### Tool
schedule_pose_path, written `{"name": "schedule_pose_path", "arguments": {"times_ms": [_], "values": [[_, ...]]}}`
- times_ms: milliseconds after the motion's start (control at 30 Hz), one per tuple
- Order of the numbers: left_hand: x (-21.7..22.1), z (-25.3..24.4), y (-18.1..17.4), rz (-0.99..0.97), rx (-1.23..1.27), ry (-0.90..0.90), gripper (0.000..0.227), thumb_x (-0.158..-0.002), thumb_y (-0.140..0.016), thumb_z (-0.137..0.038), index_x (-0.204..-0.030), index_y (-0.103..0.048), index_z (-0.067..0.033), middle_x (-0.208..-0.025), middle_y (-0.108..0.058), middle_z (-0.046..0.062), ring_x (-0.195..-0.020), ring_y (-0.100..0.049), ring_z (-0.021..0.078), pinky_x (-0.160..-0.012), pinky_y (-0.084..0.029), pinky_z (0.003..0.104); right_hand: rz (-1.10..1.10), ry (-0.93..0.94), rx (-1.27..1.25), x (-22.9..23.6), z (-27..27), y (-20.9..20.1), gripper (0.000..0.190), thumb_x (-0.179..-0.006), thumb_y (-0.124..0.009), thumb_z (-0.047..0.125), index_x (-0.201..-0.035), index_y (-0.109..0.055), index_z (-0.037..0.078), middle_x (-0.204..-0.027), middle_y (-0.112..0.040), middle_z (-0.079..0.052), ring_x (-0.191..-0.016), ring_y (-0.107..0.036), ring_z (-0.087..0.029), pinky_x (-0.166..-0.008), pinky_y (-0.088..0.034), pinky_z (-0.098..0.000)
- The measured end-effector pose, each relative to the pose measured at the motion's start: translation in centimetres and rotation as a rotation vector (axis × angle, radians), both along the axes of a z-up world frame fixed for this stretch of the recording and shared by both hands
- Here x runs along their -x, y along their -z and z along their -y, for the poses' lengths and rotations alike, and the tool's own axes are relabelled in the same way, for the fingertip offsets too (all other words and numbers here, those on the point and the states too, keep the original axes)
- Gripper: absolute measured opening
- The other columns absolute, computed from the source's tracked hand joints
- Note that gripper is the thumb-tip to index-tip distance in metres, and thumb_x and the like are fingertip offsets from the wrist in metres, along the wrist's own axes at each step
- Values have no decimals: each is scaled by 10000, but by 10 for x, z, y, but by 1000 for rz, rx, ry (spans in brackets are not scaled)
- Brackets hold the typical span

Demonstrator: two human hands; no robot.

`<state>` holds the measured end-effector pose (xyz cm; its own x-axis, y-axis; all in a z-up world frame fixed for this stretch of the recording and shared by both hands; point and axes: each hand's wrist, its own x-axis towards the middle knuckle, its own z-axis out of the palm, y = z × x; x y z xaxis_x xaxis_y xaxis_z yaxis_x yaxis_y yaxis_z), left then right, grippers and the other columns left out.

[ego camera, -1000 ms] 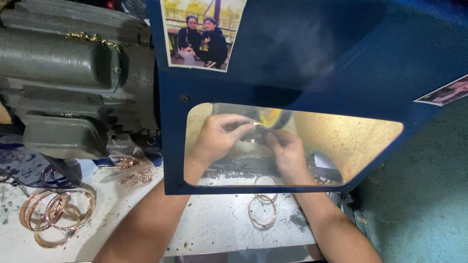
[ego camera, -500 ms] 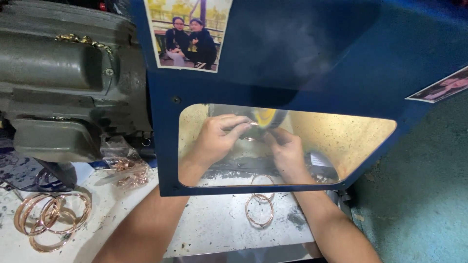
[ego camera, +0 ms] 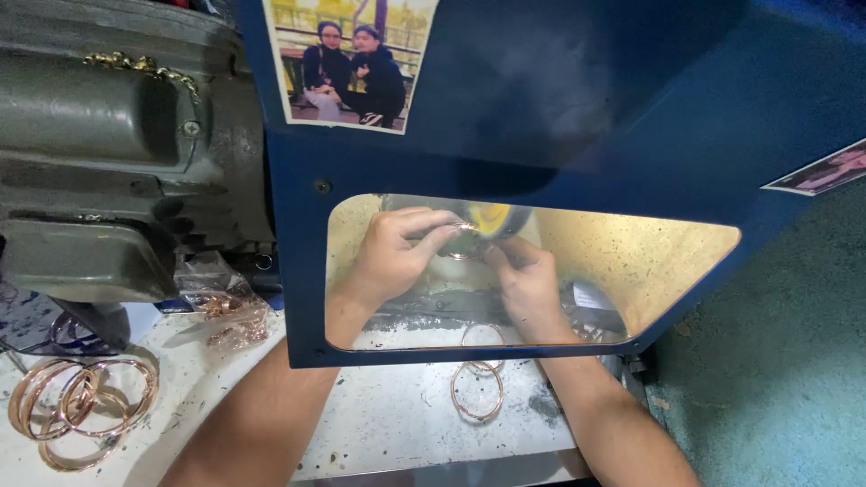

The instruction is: The person holds copper bangles against a rotating polishing wheel inside a blue machine, rotating each bangle to polish its surface. They handle multiple bangles one at a time, placing finished pieces on the workbench and picking up new ones to continue polishing.

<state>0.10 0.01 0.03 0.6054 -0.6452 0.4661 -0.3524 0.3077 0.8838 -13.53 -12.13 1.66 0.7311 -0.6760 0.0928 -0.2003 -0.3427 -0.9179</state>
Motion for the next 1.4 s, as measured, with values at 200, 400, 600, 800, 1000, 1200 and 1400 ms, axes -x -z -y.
{"name": "schedule_pose_path", "arguments": {"times_ms": [200, 400, 600, 800, 1000, 1200, 1400], "values": [[-2, -2, -8, 76, -40, 119, 140, -909, -727, -45, -1028, -794, -73, -864, -792, 136, -839, -768, 298, -804, -612, 409, 170, -113, 271, 15, 22, 15, 171, -870, -730, -36, -1026, -787, 8, -938, -782, -184, -994, -754, -313, -860, -597, -448], [2, 10, 5, 66, -51, 49, 131, -956, -691, -50, -1040, -791, -68, -846, -786, 115, -826, -766, 249, -762, -613, 358, 35, -7, 36, 8, 13, -1, 165, -900, -710, 5, -1046, -782, 36, -970, -787, -163, -1010, -737, -259, -924, -574, -461], [0, 3, 2, 61, -49, 58, 132, -945, -705, -58, -1035, -796, -91, -845, -788, 94, -829, -766, 252, -819, -606, 387, 71, -26, 75, 9, 10, 1, 151, -904, -727, 19, -1044, -783, 36, -968, -786, -161, -1027, -734, -265, -922, -573, -461], [1, 1, -8, 78, -89, 156, 136, -905, -731, -47, -1011, -804, -92, -830, -792, 106, -811, -768, 265, -809, -602, 398, 51, -116, 278, 23, 23, -1, 188, -889, -722, 5, -1059, -786, 51, -968, -778, -173, -1005, -751, -331, -903, -582, -473], [4, 8, -3, 93, -77, 43, 127, -945, -696, -35, -1009, -805, -54, -752, -770, 118, -717, -753, 232, -679, -598, 332, -200, 21, -13, 8, 8, -20, 240, -957, -670, 140, -1159, -753, 43, -1081, -775, -185, -1134, -720, -321, -995, -539, -508], [8, 10, -1, 119, -33, -24, 101, -955, -710, -70, -995, -801, -53, -708, -752, 108, -670, -742, 212, -610, -590, 304, -134, 45, -82, 6, 6, -1, 236, -975, -645, 124, -1149, -757, 10, -1051, -778, -204, -1104, -724, -320, -977, -539, -523], [9, 8, -11, 135, 0, -40, 93, -945, -709, -61, -967, -798, -44, -651, -732, 106, -596, -713, 210, -569, -574, 298, -116, 39, -35, 7, 7, 1, 229, -990, -639, 141, -1133, -769, 19, -1030, -779, -207, -1102, -723, -328, -953, -549, -508]]}}
